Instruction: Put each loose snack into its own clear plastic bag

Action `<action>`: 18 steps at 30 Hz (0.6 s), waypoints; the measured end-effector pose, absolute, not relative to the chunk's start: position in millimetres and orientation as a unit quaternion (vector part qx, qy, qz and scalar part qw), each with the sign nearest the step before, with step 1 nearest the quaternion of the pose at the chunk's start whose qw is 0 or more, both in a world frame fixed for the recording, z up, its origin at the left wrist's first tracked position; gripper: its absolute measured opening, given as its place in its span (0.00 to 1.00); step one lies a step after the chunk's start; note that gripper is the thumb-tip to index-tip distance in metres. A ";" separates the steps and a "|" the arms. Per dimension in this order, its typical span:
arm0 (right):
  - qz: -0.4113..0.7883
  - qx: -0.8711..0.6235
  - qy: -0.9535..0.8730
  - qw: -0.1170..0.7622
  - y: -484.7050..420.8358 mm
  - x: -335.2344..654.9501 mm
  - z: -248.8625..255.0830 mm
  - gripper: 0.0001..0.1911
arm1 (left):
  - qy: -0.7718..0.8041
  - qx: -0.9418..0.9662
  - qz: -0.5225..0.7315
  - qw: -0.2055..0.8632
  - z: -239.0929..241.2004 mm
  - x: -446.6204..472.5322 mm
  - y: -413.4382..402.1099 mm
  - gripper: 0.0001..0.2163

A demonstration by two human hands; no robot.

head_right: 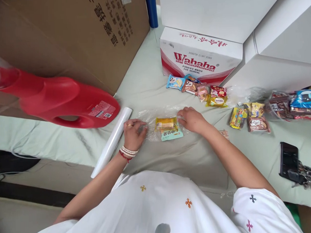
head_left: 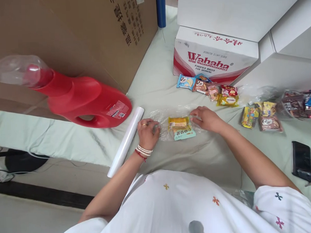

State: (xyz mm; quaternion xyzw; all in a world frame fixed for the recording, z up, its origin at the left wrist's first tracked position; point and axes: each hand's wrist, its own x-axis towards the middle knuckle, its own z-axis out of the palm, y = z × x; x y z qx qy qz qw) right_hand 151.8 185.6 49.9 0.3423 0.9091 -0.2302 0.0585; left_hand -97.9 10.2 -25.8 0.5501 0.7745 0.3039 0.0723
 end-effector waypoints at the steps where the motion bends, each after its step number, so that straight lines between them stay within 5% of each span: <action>1: -0.227 0.311 0.922 0.031 187.7 146.7 51.3 0.21 | 0.769 0.555 0.310 0.076 -24.8 -97.5 9.8 0.10; 5: -0.268 0.228 0.934 0.068 186.9 120.5 42.1 0.30 | 0.754 0.550 0.353 0.061 -17.2 -94.8 8.8 0.10; 14: -0.340 0.173 0.924 0.024 166.6 125.2 26.8 0.19 | 0.711 0.565 0.414 -0.056 21.8 -75.1 -18.5 0.11; 18: -0.326 0.139 0.935 0.024 155.0 129.0 37.8 0.20 | 0.590 0.706 0.391 -0.006 23.4 -56.3 -22.2 0.16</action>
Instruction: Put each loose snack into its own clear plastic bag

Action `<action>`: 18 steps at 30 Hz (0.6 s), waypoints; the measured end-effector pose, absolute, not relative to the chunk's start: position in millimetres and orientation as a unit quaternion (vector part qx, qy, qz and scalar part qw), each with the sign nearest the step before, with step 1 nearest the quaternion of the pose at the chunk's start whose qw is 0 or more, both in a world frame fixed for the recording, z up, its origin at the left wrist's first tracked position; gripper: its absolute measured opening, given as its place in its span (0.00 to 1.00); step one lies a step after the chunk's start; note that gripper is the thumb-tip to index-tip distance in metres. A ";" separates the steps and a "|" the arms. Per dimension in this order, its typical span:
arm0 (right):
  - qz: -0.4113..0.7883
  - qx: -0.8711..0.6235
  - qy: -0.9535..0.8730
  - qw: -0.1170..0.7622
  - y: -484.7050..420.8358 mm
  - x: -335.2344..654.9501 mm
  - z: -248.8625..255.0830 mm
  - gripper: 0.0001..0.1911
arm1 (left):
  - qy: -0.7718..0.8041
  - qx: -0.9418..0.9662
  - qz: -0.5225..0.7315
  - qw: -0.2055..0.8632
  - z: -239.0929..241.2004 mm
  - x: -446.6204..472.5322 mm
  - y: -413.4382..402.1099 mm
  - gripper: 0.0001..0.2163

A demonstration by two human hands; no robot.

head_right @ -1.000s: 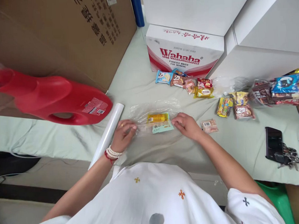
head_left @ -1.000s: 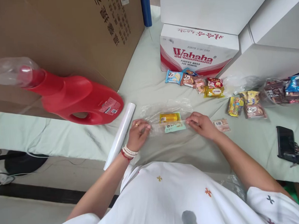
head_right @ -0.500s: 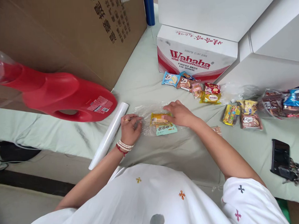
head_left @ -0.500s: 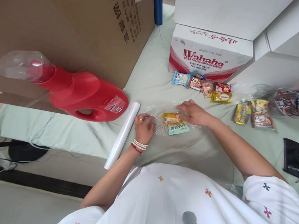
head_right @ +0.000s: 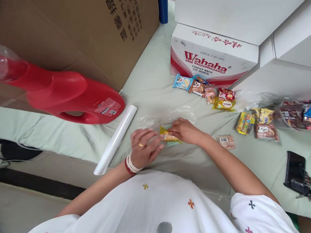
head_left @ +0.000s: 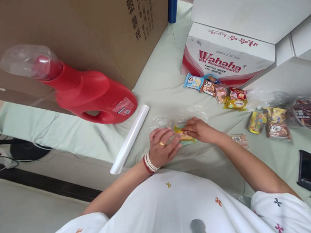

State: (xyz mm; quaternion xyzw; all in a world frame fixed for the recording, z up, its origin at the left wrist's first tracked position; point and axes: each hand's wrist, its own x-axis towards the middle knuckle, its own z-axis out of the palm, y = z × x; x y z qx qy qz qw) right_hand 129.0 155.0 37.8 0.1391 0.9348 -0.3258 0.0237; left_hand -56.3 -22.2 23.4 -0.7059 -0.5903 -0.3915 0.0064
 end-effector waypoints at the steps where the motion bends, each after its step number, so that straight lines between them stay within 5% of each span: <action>1: -0.322 0.133 0.937 0.028 153.0 128.9 40.4 0.20 | -0.582 -0.726 -0.367 -0.020 20.8 -51.9 -20.5 0.16; 6: -0.334 0.078 0.937 0.073 156.4 123.8 45.8 0.20 | -0.642 -0.686 -0.311 -0.145 0.4 -40.2 -9.8 0.13; 10: -0.269 0.172 0.947 0.013 172.7 104.4 35.1 0.15 | -0.663 -0.663 -0.315 -0.148 -7.2 -39.5 -9.6 0.11; 14: -0.164 0.252 0.953 0.045 186.0 73.4 24.8 0.27 | -0.683 -0.654 -0.298 -0.129 -1.6 -36.7 -9.6 0.11; 18: -0.188 0.211 0.950 0.130 184.0 63.3 36.9 0.09 | -0.701 -0.650 -0.272 -0.108 6.6 -32.5 -7.5 0.10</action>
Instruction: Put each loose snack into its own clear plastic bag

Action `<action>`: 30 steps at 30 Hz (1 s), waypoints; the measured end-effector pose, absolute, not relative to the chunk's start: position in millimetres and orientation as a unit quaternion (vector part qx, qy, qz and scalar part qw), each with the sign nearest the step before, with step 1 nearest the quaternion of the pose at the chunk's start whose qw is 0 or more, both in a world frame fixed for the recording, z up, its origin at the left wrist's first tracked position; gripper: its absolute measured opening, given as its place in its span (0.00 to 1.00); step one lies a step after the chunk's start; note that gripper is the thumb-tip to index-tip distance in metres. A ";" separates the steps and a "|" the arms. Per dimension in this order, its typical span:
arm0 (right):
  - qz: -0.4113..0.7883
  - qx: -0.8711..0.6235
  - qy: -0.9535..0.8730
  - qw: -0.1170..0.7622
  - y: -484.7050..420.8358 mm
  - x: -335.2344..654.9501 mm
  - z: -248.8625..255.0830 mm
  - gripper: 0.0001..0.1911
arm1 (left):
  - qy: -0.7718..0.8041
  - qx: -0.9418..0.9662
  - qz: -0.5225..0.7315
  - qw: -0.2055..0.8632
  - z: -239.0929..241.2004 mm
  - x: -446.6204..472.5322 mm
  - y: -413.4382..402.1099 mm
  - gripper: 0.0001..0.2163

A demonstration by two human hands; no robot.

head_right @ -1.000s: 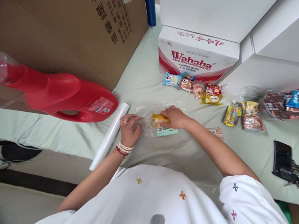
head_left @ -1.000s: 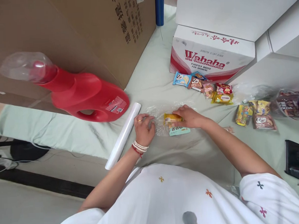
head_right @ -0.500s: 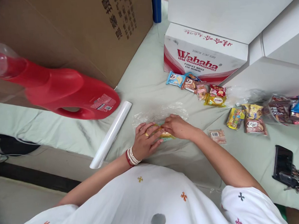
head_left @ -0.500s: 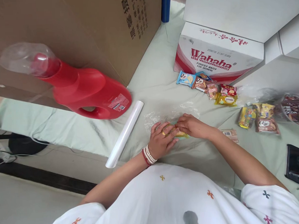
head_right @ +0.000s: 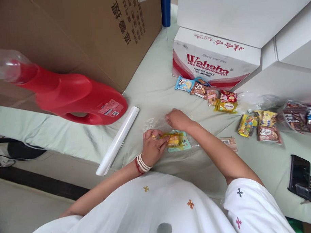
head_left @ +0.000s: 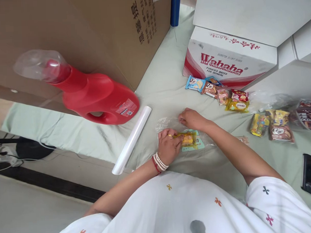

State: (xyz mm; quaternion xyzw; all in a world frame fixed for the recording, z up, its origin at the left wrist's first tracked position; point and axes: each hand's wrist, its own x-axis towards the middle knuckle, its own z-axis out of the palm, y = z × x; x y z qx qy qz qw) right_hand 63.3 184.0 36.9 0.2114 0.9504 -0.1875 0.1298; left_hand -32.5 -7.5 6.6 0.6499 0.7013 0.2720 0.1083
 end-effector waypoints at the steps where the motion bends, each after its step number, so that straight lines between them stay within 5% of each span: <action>1: -0.189 0.203 0.952 0.131 179.0 67.1 42.6 0.10 | 0.704 0.651 0.266 0.101 7.7 -31.5 -7.5 0.10; 6: -0.123 0.168 0.974 0.088 125.5 114.5 54.1 0.11 | 0.714 0.646 0.251 0.101 5.6 -27.4 -10.5 0.10; 12: -0.160 0.133 0.978 -0.027 77.1 162.6 18.4 0.35 | 0.756 0.565 0.304 0.127 -5.7 -27.3 -17.1 0.08; 14: -0.170 0.129 0.976 -0.036 73.1 166.5 12.3 0.37 | 0.753 0.540 0.351 0.136 -8.9 -33.3 -20.7 0.15; 20: -0.163 0.139 0.976 -0.038 65.3 165.5 12.9 0.35 | 0.719 0.377 0.541 0.220 -14.7 -67.0 -21.8 0.13; 24: -0.151 0.145 0.977 -0.041 63.1 165.3 13.7 0.32 | 0.781 0.375 0.438 0.239 -0.2 -80.9 -19.9 0.15; 30: -0.154 0.141 0.976 -0.058 62.6 163.2 12.0 0.31 | 0.694 0.363 0.379 0.493 44.6 -68.5 -30.7 0.13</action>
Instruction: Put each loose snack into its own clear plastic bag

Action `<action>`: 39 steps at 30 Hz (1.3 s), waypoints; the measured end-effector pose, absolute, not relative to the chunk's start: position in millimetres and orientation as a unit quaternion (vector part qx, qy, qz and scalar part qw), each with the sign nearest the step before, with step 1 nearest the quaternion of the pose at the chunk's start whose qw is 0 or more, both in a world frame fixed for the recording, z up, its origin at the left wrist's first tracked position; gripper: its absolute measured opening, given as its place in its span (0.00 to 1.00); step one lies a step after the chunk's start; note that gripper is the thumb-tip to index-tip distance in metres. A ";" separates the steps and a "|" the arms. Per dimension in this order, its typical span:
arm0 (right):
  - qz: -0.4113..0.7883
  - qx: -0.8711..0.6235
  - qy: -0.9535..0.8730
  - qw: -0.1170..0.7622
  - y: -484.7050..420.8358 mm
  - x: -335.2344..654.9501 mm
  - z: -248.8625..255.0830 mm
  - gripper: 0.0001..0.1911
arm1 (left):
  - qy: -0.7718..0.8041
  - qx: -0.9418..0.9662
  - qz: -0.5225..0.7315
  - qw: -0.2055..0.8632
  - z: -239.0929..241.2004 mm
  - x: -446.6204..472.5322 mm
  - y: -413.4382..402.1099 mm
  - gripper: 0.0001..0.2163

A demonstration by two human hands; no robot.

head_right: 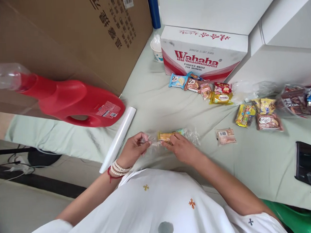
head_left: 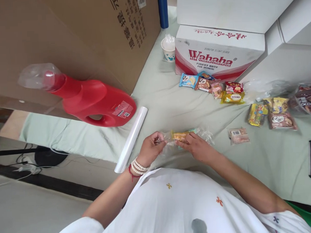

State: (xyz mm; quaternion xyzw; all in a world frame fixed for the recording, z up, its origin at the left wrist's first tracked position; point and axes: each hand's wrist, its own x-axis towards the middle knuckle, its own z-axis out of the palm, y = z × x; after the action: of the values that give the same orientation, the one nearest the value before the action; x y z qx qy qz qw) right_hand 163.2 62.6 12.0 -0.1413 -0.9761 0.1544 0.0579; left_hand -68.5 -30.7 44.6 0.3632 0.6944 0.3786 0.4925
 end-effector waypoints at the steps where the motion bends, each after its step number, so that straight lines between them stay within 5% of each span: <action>1: 0.158 -0.141 -0.976 0.060 61.7 163.2 11.1 0.31 | 0.676 0.337 0.400 0.520 48.2 -62.4 -28.6 0.13; 5: 0.186 -0.156 -0.967 0.075 57.1 169.6 7.8 0.29 | 0.657 0.351 0.417 0.520 45.2 -32.0 -9.2 0.09; 10: 0.304 -0.142 -0.926 0.176 54.8 191.5 6.9 0.24 | 0.730 0.609 0.205 0.234 38.2 -4.8 1.2 0.12; 14: 0.277 -0.408 -0.823 0.280 57.4 202.6 -3.0 0.19 | 0.712 0.694 0.069 0.085 35.8 1.7 -1.6 0.14; 18: 0.177 -0.562 -0.777 0.220 66.1 205.2 -12.9 0.20 | 0.705 0.706 0.072 0.016 24.9 1.9 -0.7 0.11; 27: 0.275 -0.506 -0.810 0.112 73.9 160.5 32.7 0.14 | 0.682 0.715 0.148 0.046 8.0 5.6 -7.1 0.12; 36: 0.280 -0.417 -0.856 0.128 58.7 140.4 4.5 0.16 | 0.669 0.592 0.377 0.243 -4.0 -27.8 5.1 0.14; 39: 0.289 -0.422 -0.846 0.149 52.0 148.6 2.1 0.16 | 0.733 0.520 0.373 0.232 -7.3 -31.3 13.9 0.27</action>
State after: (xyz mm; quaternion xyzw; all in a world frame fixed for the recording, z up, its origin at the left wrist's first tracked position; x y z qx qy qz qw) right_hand 148.6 52.0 2.1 -0.4218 -0.8463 0.2889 0.1494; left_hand -31.3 13.9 -7.3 0.5201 0.7326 0.3728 0.2322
